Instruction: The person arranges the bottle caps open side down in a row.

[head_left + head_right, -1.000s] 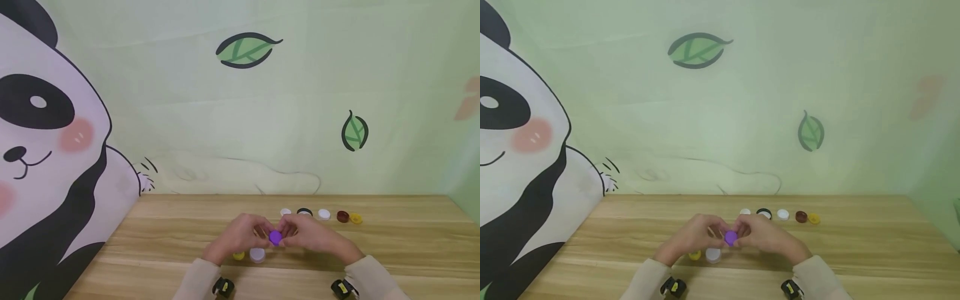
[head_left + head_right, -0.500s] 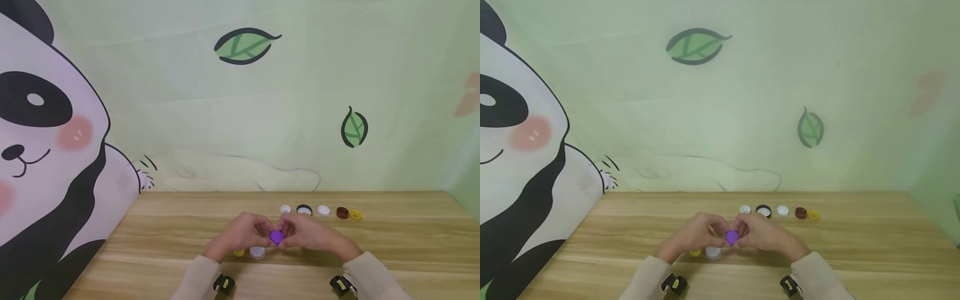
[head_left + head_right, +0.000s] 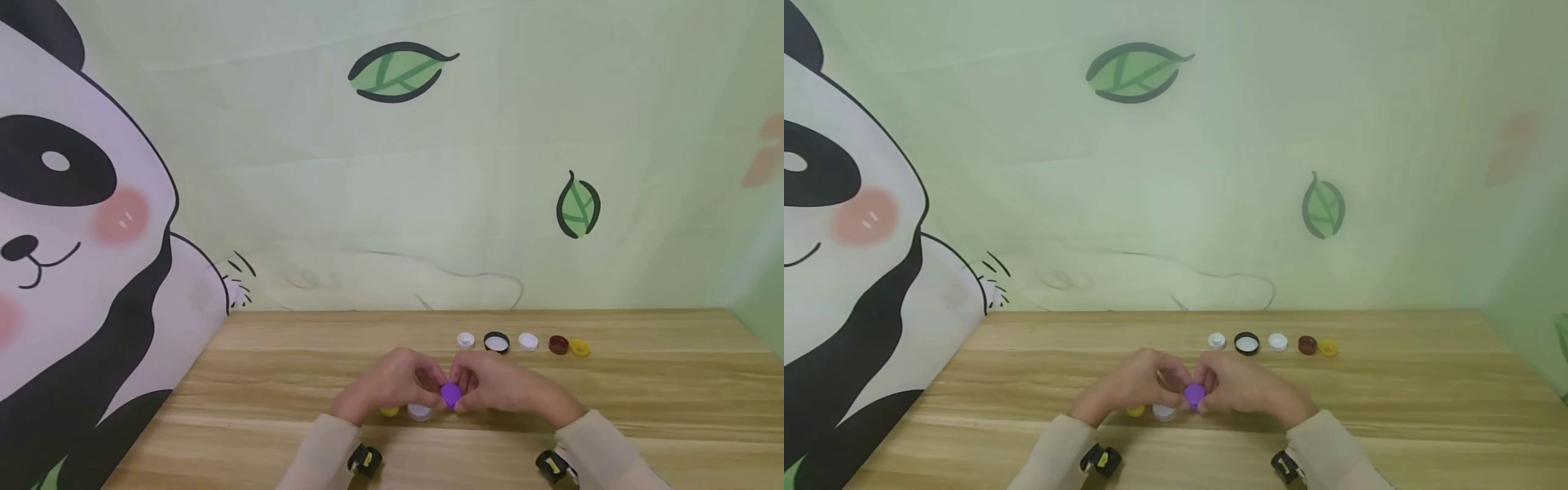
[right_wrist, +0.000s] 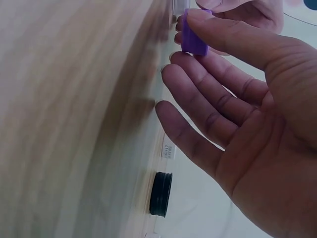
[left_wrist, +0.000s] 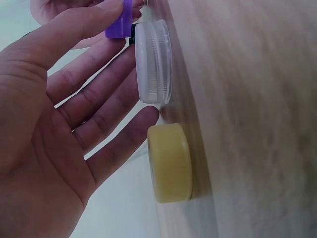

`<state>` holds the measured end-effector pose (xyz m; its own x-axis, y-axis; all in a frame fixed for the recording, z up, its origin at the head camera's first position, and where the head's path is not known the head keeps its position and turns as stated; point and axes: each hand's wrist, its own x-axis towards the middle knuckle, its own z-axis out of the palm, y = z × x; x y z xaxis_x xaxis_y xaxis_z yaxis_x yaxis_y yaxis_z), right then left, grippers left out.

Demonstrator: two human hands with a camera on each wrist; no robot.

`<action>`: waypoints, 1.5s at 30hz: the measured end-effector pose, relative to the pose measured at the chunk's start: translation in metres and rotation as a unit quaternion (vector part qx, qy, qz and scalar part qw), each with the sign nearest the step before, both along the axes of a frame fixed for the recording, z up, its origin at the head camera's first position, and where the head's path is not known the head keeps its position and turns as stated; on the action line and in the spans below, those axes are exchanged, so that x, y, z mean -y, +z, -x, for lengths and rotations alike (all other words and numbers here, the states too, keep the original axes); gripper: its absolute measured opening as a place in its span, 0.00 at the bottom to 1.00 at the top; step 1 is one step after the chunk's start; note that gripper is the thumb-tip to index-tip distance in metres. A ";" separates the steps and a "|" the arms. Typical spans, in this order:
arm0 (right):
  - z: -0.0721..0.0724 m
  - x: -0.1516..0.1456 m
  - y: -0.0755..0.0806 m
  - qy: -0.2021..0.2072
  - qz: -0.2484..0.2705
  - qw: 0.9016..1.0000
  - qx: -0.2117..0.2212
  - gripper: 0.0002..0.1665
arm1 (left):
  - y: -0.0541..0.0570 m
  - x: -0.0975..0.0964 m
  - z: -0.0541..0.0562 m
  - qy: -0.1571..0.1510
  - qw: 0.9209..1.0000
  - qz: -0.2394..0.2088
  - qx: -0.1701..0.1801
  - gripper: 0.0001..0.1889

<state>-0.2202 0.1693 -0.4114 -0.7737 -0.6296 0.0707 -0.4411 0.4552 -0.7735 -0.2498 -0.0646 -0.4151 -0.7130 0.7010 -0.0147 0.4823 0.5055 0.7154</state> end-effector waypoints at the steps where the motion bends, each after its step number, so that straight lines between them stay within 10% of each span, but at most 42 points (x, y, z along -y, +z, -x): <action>1: 0.000 0.001 -0.001 0.002 0.001 1.000 0.000 0.17 | 0.000 0.000 0.000 -0.001 1.000 0.002 0.001 0.10; 45: 0.000 0.005 -0.006 0.022 -0.026 0.999 -0.005 0.16 | 0.002 0.001 -0.001 -0.012 0.999 0.045 -0.029 0.12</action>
<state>-0.2202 0.1647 -0.4171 -0.7444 -0.6663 0.0446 -0.4693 0.4745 -0.7447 -0.2486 -0.0654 -0.4133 -0.6976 0.7155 -0.0370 0.5344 0.5540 0.6384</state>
